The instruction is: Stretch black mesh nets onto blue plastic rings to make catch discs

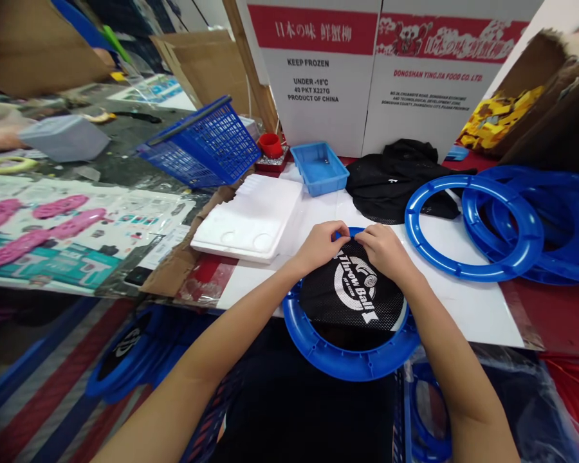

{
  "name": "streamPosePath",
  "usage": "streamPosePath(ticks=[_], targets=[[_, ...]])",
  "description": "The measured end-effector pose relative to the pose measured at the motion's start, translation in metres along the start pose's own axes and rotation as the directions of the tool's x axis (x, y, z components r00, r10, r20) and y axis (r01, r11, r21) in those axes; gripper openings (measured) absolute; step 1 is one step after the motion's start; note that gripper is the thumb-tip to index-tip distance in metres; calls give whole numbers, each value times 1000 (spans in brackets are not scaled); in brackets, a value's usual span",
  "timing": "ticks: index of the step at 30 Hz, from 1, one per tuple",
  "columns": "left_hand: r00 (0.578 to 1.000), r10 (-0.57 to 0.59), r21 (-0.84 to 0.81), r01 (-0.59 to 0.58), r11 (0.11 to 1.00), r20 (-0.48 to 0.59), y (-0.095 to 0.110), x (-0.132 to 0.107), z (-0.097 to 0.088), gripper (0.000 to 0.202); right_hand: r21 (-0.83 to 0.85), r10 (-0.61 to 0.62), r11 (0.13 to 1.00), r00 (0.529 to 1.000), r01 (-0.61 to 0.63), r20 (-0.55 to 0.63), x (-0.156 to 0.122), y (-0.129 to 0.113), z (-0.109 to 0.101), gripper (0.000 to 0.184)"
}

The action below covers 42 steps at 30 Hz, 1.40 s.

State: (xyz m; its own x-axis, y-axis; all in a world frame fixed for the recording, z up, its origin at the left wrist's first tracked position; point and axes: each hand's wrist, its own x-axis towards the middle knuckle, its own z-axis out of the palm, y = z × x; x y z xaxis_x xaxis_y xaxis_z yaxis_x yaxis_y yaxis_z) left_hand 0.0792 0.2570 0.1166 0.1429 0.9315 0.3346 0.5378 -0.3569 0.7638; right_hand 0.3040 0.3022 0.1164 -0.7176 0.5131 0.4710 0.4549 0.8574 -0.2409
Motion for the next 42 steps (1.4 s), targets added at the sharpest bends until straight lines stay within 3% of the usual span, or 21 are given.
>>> streamPosePath(ticks=[6, 17, 27, 42], targets=[[1000, -28, 61, 27, 998, 5, -2, 5, 0, 9, -52, 20, 998, 999, -21, -33, 0, 3, 15, 33], [998, -53, 147, 49, 988, 26, -2, 11, 1, 16, 102, 107, 990, 992, -101, -61, 4, 7, 19, 34], [995, -74, 254, 56, 966, 63, 3, 13, 1, 21, -14, 106, 994, 994, -107, -37, 1, 9, 24, 38], [974, -204, 150, 188, 971, 94, 1, 24, -7, 18, -27, 104, 994, 993, -106, -56, 0, 11, 27, 38]])
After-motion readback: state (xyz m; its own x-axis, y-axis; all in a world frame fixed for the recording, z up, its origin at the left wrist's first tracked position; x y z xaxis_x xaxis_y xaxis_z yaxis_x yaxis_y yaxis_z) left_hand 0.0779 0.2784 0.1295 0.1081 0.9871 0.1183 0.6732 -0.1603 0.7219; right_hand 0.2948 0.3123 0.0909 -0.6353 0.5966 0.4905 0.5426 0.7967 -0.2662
